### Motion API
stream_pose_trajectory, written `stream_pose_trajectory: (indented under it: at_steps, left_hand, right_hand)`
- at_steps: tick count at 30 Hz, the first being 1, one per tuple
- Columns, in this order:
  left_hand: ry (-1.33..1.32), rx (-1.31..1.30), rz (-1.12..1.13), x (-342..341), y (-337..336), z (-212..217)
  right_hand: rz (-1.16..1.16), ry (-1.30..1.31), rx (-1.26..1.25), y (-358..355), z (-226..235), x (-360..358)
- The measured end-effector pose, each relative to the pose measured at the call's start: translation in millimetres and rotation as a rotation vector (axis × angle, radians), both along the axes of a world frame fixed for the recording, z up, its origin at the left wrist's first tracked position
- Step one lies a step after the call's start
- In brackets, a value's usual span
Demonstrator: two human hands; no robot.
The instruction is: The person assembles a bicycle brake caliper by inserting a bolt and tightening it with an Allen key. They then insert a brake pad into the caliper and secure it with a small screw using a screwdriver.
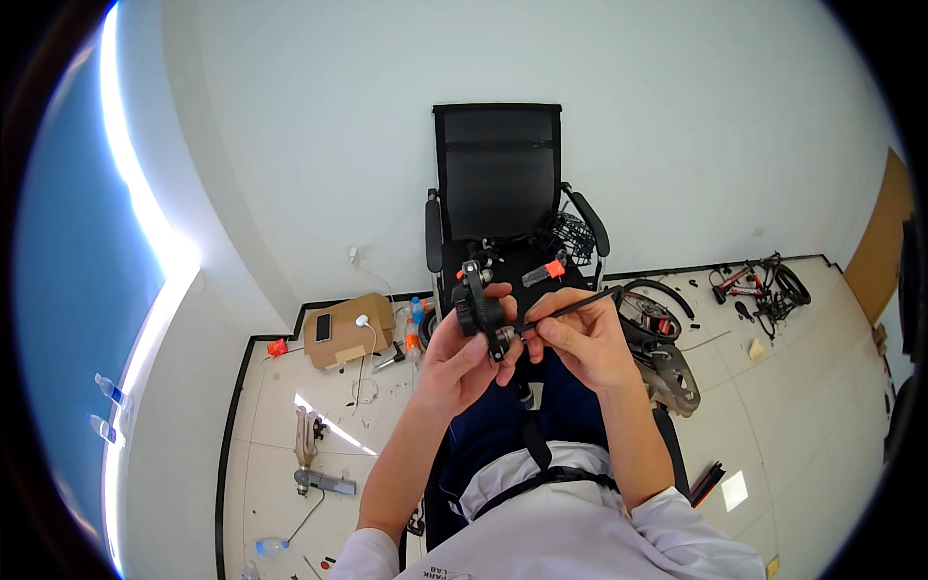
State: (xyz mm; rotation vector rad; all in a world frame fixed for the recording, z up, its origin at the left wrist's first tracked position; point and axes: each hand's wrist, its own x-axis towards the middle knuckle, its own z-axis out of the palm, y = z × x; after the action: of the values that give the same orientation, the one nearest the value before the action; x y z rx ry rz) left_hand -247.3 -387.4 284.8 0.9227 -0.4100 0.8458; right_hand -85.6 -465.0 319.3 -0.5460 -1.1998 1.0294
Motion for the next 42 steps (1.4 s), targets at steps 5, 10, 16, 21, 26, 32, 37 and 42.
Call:
stream_pose_trajectory:
  at_steps: [5, 10, 16, 21, 26, 32, 37, 42]
  left_hand:
    - [0.028, 0.001, -0.030, -1.2, -0.1, -1.2]
    - [0.030, 0.028, -0.017, -0.2, 0.8, 0.1]
    - [0.013, 0.013, -0.060, -1.0, 1.2, -0.2]
    - [0.028, -0.012, -0.049, -2.9, 2.9, -2.9]
    - [0.010, 0.016, -0.105, -2.2, 0.8, 0.6]
    - [0.056, 0.000, -0.066, -1.7, 3.8, -3.6]
    - [0.019, -0.060, -0.127, -2.4, 3.9, -4.0]
    - [0.022, -0.097, -0.148, -2.8, 3.4, -1.1]
  right_hand:
    - [-0.109, -0.105, -0.036, -8.5, -2.3, -4.9]
    - [-0.133, -0.128, -0.128, -10.6, -4.5, -2.1]
    - [-0.090, -0.024, 0.018, -11.5, -1.1, -11.9]
    - [-0.087, -0.044, -0.029, -11.3, 0.8, -12.1]
    - [-0.094, -0.086, -0.042, -11.4, -2.3, -10.9]
    - [-0.159, 0.000, -0.013, -9.5, 4.3, -23.5]
    - [-0.150, 0.006, 0.034, -13.4, 4.8, -24.5]
    - [-0.266, -0.069, 0.053, -16.9, 6.7, -29.4]
